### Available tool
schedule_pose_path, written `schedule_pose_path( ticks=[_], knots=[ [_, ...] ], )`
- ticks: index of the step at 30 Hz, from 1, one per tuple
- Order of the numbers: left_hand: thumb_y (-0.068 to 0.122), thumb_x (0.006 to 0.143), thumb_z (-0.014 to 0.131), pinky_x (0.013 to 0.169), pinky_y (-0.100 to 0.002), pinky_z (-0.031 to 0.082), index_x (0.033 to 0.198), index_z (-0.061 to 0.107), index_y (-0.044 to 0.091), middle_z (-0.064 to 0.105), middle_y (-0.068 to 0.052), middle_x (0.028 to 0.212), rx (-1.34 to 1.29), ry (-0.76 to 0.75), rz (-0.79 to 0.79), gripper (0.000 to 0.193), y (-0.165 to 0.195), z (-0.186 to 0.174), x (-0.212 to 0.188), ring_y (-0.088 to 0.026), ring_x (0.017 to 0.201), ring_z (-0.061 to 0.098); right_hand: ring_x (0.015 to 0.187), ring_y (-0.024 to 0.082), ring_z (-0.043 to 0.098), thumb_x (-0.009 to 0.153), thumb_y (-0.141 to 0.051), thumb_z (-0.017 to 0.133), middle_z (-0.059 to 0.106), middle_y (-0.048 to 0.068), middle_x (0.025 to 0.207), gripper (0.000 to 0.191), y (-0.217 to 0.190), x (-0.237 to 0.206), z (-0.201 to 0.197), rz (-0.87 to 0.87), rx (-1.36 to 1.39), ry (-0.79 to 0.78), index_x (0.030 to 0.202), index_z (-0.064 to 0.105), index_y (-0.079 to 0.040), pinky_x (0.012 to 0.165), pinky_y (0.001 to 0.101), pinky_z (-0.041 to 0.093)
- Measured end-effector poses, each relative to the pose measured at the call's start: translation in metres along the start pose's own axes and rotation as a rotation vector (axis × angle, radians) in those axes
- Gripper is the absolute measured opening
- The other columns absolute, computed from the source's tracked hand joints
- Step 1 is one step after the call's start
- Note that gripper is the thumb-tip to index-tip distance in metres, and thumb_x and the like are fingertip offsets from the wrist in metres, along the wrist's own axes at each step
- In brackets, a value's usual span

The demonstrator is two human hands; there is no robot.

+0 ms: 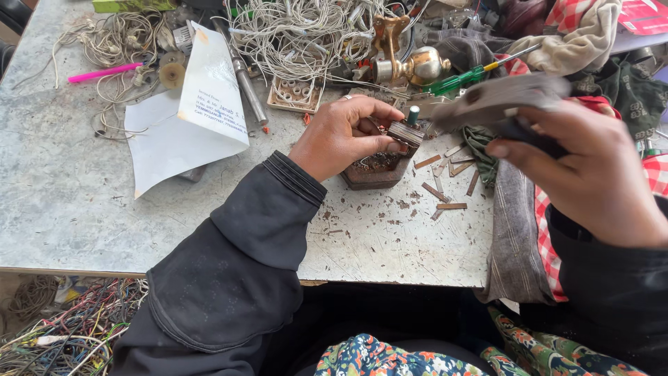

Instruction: The person uses a hammer to tap a small cylindrical electrical component held in a wooden block. They repeatedly adjust the component and use a screwdriver to manipulate internal parts. The work is performed on a cluttered workbench with wires and tools.

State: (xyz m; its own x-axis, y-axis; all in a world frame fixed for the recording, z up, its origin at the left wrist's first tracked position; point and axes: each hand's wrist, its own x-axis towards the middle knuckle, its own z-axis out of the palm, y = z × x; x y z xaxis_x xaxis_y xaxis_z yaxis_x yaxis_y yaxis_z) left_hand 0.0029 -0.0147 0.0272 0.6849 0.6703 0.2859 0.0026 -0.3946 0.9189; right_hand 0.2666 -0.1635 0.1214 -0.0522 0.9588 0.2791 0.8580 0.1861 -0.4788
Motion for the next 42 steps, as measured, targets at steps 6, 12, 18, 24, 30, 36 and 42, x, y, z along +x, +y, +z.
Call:
schedule_pose_path(
  ticks=[6,12,18,24,30,36,42],
  knots=[
    [0.002,0.088,0.078,0.084,-0.027,0.062,0.124,0.072,0.006,0.07,-0.007,0.117,0.145,0.004,0.058,0.037,-0.001,0.0,0.0,-0.013,0.096,0.074,0.075,0.017,0.062,0.09,-0.01,0.077,0.068,0.013,0.091,0.028,-0.01,0.008,0.007,-0.211,0.062,0.011,0.113,0.069,0.004,0.067,0.0319,0.05],
    [0.004,0.09,0.076,0.091,-0.029,0.063,0.128,0.069,0.008,0.074,-0.007,0.116,0.148,-0.042,0.047,0.039,0.001,0.002,-0.002,-0.013,0.101,0.075,0.068,0.026,0.065,0.095,-0.012,0.078,0.067,0.017,0.08,0.019,-0.011,0.006,0.002,-0.028,-0.15,0.069,0.109,0.074,0.0,0.066,0.0378,0.05],
    [0.006,0.088,0.079,0.091,-0.029,0.063,0.125,0.068,0.006,0.072,-0.007,0.116,0.115,-0.037,0.084,0.039,0.003,0.005,-0.001,-0.014,0.101,0.073,0.077,0.029,0.069,0.082,-0.008,0.079,0.071,0.02,0.092,0.035,-0.016,0.007,0.005,-0.353,-0.146,-0.008,0.113,0.072,0.004,0.066,0.0368,0.054],
    [0.005,0.089,0.08,0.091,-0.028,0.064,0.127,0.067,0.01,0.072,-0.005,0.117,0.173,-0.016,0.123,0.04,0.003,0.007,-0.004,-0.013,0.108,0.072,0.073,0.03,0.067,0.093,-0.011,0.077,0.069,0.019,0.089,0.022,-0.017,0.002,0.001,-0.09,-0.089,0.165,0.109,0.072,0.004,0.069,0.0403,0.052],
    [0.012,0.087,0.085,0.093,-0.03,0.061,0.139,0.06,0.012,0.073,-0.004,0.11,0.25,0.039,0.193,0.058,0.002,0.009,-0.004,-0.014,0.103,0.072,0.076,0.03,0.066,0.089,-0.013,0.084,0.066,0.017,0.087,0.022,-0.017,0.009,0.03,-0.227,-0.135,-0.026,0.101,0.07,0.001,0.066,0.0403,0.051],
    [0.019,0.086,0.086,0.082,-0.031,0.057,0.151,0.05,0.011,0.064,-0.002,0.095,0.336,0.02,0.251,0.074,0.006,0.01,-0.006,-0.015,0.088,0.064,0.079,0.025,0.067,0.091,-0.005,0.073,0.069,0.015,0.098,0.025,-0.01,0.001,0.019,-0.274,0.152,0.145,0.113,0.065,0.005,0.072,0.0341,0.051],
    [0.032,0.084,0.087,0.071,-0.032,0.05,0.146,0.057,0.016,0.054,-0.001,0.077,0.364,-0.041,0.07,0.071,0.013,0.013,-0.004,-0.014,0.075,0.055,0.081,0.027,0.066,0.097,-0.007,0.078,0.066,0.018,0.097,0.027,-0.009,0.004,0.01,-0.222,-0.05,0.219,0.117,0.065,0.006,0.075,0.0353,0.05]
  ],
)
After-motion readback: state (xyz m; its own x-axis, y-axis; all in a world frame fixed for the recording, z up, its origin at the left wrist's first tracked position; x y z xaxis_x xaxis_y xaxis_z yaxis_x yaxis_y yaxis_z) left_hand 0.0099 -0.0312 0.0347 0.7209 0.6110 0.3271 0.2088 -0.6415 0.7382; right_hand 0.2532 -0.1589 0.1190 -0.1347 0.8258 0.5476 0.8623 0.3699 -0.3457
